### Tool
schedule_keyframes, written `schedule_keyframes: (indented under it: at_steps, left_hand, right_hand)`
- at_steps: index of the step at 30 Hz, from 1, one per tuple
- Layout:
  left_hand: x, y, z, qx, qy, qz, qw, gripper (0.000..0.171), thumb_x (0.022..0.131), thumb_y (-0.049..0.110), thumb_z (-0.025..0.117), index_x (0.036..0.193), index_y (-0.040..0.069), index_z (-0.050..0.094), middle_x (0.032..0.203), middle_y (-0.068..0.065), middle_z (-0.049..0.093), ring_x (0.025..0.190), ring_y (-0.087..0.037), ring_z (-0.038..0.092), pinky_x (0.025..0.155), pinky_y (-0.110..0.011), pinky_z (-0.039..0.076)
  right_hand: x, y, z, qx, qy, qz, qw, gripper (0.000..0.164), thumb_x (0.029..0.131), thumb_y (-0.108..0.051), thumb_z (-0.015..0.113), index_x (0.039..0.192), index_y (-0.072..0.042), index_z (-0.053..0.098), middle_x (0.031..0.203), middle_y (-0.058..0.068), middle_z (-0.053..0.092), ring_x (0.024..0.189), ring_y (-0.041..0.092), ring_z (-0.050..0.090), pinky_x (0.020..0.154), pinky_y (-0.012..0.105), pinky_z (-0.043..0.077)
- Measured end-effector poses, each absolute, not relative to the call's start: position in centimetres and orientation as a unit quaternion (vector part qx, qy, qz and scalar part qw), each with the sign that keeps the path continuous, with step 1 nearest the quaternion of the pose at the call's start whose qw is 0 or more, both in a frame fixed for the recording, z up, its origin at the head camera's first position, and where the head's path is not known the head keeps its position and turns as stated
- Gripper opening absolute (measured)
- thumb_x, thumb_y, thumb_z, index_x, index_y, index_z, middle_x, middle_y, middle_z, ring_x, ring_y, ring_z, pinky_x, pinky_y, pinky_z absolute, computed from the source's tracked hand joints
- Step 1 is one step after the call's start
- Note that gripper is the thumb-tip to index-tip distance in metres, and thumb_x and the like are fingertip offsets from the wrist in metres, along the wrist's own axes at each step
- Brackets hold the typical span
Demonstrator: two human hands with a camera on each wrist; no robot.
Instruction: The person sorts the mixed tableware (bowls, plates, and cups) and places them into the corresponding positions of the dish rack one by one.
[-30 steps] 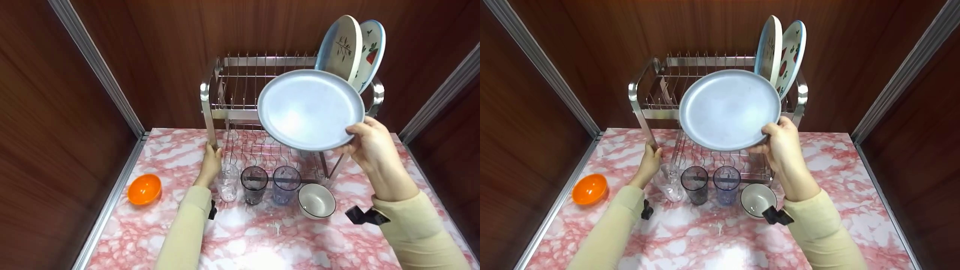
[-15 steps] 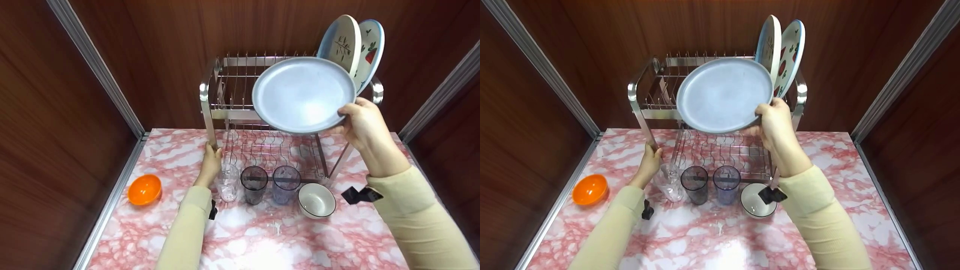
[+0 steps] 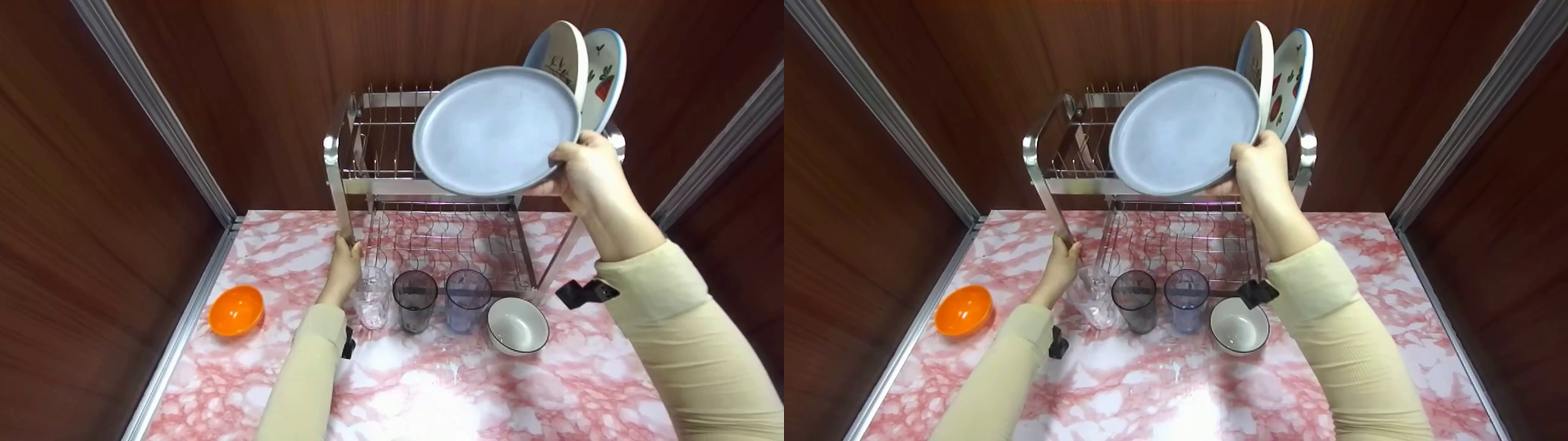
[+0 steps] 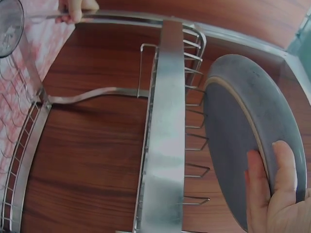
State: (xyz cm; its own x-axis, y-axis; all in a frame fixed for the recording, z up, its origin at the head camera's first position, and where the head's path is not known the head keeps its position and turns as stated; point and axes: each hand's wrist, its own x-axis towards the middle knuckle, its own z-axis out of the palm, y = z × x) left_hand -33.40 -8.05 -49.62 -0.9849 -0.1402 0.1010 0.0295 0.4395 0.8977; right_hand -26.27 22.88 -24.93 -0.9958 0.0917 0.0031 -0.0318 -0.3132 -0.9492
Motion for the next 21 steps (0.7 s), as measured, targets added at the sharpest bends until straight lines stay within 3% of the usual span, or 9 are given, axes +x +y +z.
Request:
schedule_keyframes:
  at_steps: [7,14,21]
  left_hand:
    - [-33.5,-8.1,-49.7,0.026,-0.835,-0.544,0.080,0.033,0.092,0.012,0.039,0.122,0.001,0.028,0.096,-0.019,0.055,0.091,-0.029,0.055,0.087,-0.038,0.044]
    - [-33.4,-7.9,-49.6,0.029,-0.840,-0.533,0.093,0.032,0.092,0.010,0.039,0.121,0.001,0.029,0.092,-0.018,0.056,0.087,-0.027,0.056,0.083,-0.038,0.045]
    - [-33.3,-8.0,-49.6,0.036,-0.838,-0.539,0.072,0.043,0.093,0.014,0.037,0.130,0.001,0.020,0.102,-0.020,0.056,0.094,-0.028,0.055,0.090,-0.039,0.043]
  right_hand:
    - [-27.2,22.9,-23.7,-0.038,-0.597,0.796,0.088,0.024,0.077,0.011,0.031,0.097,-0.002,0.034,0.090,0.014,0.047,0.057,0.025,0.064,0.045,0.037,0.052]
    - [-27.9,23.1,-22.8,-0.055,-0.598,0.793,0.105,0.033,0.078,0.010,0.031,0.106,-0.005,0.034,0.092,0.013,0.047,0.057,0.025,0.064,0.045,0.043,0.051]
    - [-28.2,23.2,-22.8,-0.054,-0.593,0.795,0.114,0.026,0.076,0.012,0.032,0.095,-0.007,0.034,0.090,0.012,0.046,0.056,0.025,0.063,0.044,0.044,0.050]
